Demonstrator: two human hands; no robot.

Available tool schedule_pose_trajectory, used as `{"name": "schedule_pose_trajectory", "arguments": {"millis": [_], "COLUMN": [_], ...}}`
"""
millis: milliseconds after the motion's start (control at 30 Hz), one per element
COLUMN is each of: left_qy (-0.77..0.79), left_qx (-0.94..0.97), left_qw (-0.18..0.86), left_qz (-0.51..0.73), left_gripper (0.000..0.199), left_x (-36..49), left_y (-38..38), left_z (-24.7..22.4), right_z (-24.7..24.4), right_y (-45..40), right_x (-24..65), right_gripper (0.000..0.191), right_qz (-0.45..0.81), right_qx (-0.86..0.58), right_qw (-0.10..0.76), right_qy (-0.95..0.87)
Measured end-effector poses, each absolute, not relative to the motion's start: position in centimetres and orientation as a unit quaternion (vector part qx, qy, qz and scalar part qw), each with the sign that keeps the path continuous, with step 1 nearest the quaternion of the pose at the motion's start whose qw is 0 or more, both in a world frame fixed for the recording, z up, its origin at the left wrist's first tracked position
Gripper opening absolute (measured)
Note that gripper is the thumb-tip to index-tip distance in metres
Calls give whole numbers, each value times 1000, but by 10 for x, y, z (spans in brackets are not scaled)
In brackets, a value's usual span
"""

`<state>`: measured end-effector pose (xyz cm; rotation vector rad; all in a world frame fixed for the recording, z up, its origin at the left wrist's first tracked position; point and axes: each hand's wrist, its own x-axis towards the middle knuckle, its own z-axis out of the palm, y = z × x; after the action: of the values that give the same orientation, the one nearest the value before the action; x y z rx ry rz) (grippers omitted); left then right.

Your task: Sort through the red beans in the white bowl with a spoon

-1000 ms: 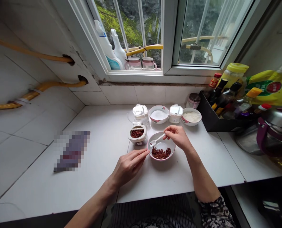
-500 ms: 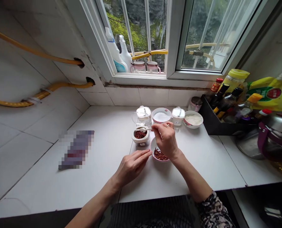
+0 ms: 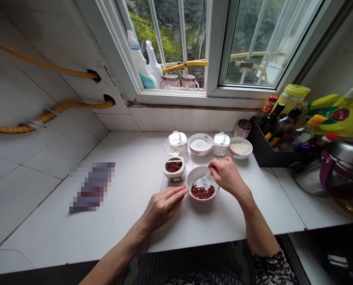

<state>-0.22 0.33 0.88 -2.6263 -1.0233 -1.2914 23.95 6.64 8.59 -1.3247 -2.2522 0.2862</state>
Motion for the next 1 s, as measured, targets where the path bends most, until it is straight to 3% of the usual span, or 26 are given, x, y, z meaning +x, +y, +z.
{"name": "schedule_pose_trajectory", "arguments": {"millis": [100,333,533,1000], "left_qy": [-331,-326,-325,-327], "left_qx": [-847,-849,-850,-850], "left_qw": [20,17,11,15], "left_qz": [-416,-416,-414,-412], "left_gripper": [32,36,34,34], "left_x": [-2,-5,-5,-4], "left_y": [3,4,4,3], "left_z": [9,7,8,10], "right_z": [80,79,73,73], "right_y": [65,64,69,77], "right_x": [231,216,228,232], "right_gripper": [17,17,12,21], "right_qz": [141,312,383,469], "right_qx": [-505,-525,-526,-502], "right_qw": [226,258,305,391], "right_qy": [-821,-749,-696,-613]}}
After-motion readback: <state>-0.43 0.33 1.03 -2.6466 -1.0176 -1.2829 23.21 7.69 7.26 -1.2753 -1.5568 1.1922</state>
